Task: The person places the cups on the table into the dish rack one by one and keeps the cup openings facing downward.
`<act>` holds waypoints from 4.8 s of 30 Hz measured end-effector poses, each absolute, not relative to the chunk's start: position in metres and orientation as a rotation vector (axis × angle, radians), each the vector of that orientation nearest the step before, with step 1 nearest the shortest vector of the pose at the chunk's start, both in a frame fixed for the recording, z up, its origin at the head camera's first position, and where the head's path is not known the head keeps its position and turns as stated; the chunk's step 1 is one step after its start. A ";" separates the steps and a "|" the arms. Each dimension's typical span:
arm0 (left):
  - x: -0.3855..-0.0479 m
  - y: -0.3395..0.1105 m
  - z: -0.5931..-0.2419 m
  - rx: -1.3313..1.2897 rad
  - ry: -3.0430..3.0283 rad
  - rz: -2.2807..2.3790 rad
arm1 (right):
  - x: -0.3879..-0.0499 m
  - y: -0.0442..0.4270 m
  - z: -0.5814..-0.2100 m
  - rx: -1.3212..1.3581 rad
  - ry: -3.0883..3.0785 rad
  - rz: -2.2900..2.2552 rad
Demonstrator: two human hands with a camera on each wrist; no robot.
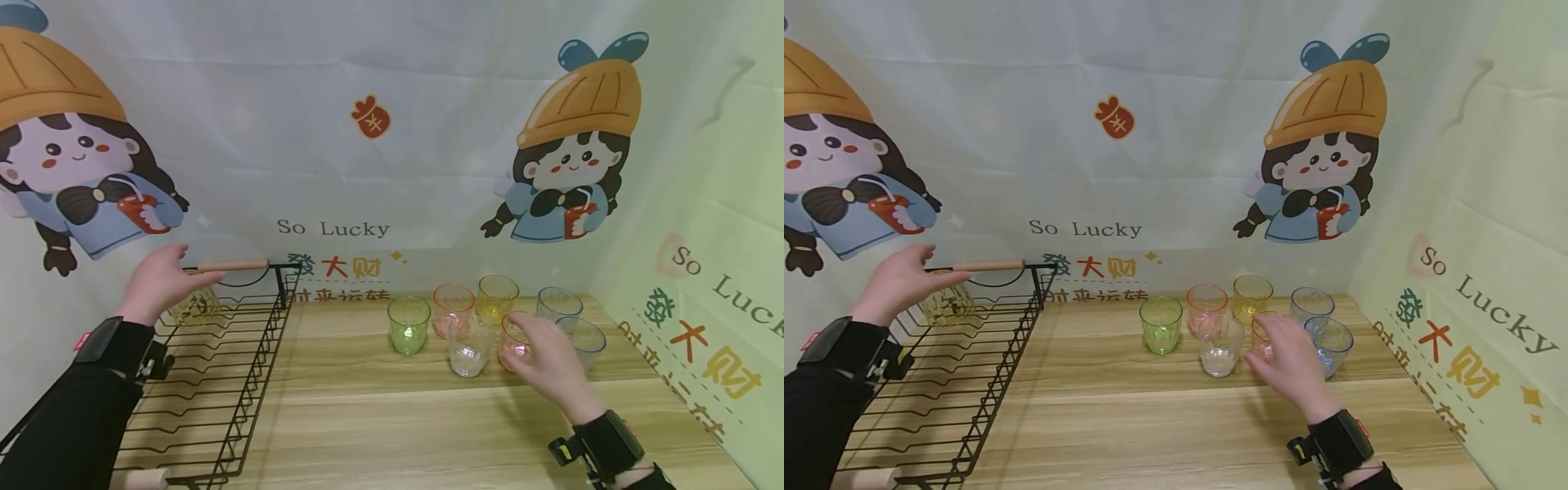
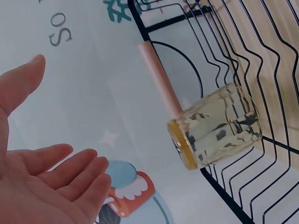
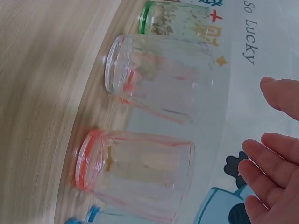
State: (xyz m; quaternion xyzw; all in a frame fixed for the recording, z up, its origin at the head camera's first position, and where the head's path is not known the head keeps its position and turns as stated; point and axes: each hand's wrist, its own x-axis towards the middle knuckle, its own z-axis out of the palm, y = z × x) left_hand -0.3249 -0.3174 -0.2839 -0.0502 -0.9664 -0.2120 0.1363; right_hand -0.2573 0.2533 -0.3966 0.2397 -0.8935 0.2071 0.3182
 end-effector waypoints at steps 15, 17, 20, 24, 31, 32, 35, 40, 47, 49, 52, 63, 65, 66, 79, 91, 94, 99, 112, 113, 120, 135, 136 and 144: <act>-0.332 -0.305 -0.297 -0.278 -2.839 -0.718 | -0.269 0.238 -0.391 0.679 -2.470 0.389; -0.319 -0.289 -0.289 -0.286 -2.850 -0.721 | -0.271 0.237 -0.389 0.689 -2.485 0.369; -0.305 -0.270 -0.283 -0.303 -2.874 -0.752 | -0.273 0.235 -0.389 0.698 -2.509 0.350; -0.295 -0.258 -0.282 -0.346 -2.878 -0.793 | -0.276 0.231 -0.390 0.717 -2.530 0.321; -0.287 -0.245 -0.287 -0.400 -2.849 -0.770 | -0.277 0.226 -0.395 0.767 -2.544 0.314; -0.286 -0.243 -0.288 -0.405 -2.844 -0.771 | -0.277 0.225 -0.396 0.771 -2.547 0.307; -0.284 -0.239 -0.289 -0.421 -2.832 -0.769 | -0.277 0.221 -0.400 0.784 -2.547 0.278; -0.281 -0.234 -0.292 -0.438 -2.821 -0.783 | -0.276 0.214 -0.408 0.792 -2.562 0.275; -0.277 -0.227 -0.298 -0.495 -2.807 -0.809 | -0.279 0.208 -0.415 0.788 -2.603 0.275; -0.275 -0.223 -0.299 -0.508 -2.809 -0.812 | -0.280 0.207 -0.417 0.807 -2.584 0.266; -0.271 -0.216 -0.300 -0.525 -2.812 -0.824 | -0.282 0.205 -0.419 0.826 -2.551 0.234; -0.263 -0.203 -0.301 -0.550 -2.792 -0.831 | -0.285 0.200 -0.424 0.822 -2.450 0.244; -0.263 -0.202 -0.302 -0.562 -2.781 -0.835 | -0.284 0.200 -0.424 0.811 -2.450 0.255; -0.263 -0.201 -0.302 -0.568 -2.775 -0.840 | -0.284 0.200 -0.424 0.803 -2.452 0.268; -0.267 -0.187 -0.305 -0.612 -2.757 -0.872 | -0.269 0.203 -0.410 0.661 -2.500 0.514; -0.268 -0.165 -0.297 -0.646 -2.729 -0.842 | -0.260 0.199 -0.388 0.739 -2.314 0.648; -0.268 -0.161 -0.297 -0.652 -2.716 -0.859 | -0.258 0.197 -0.382 0.751 -2.263 0.683; -0.268 -0.157 -0.295 -0.659 -2.705 -0.875 | -0.257 0.194 -0.375 0.758 -2.207 0.716; -0.266 -0.150 -0.289 -0.667 -2.672 -0.893 | -0.256 0.187 -0.366 0.760 -2.121 0.829; -0.265 -0.149 -0.288 -0.668 -2.670 -0.904 | -0.256 0.186 -0.366 0.761 -2.117 0.845; -0.261 -0.139 -0.285 -0.692 -2.641 -0.932 | -0.254 0.180 -0.359 0.752 -2.077 0.948; -0.257 -0.122 -0.278 -0.730 -2.593 -0.957 | -0.266 0.167 -0.361 0.849 -1.846 1.125; -0.257 -0.122 -0.277 -0.733 -2.590 -0.956 | -0.276 0.169 -0.371 0.852 -1.837 1.119; -0.256 -0.117 -0.275 -0.759 -2.559 -0.976 | -0.277 0.162 -0.368 0.863 -1.822 1.196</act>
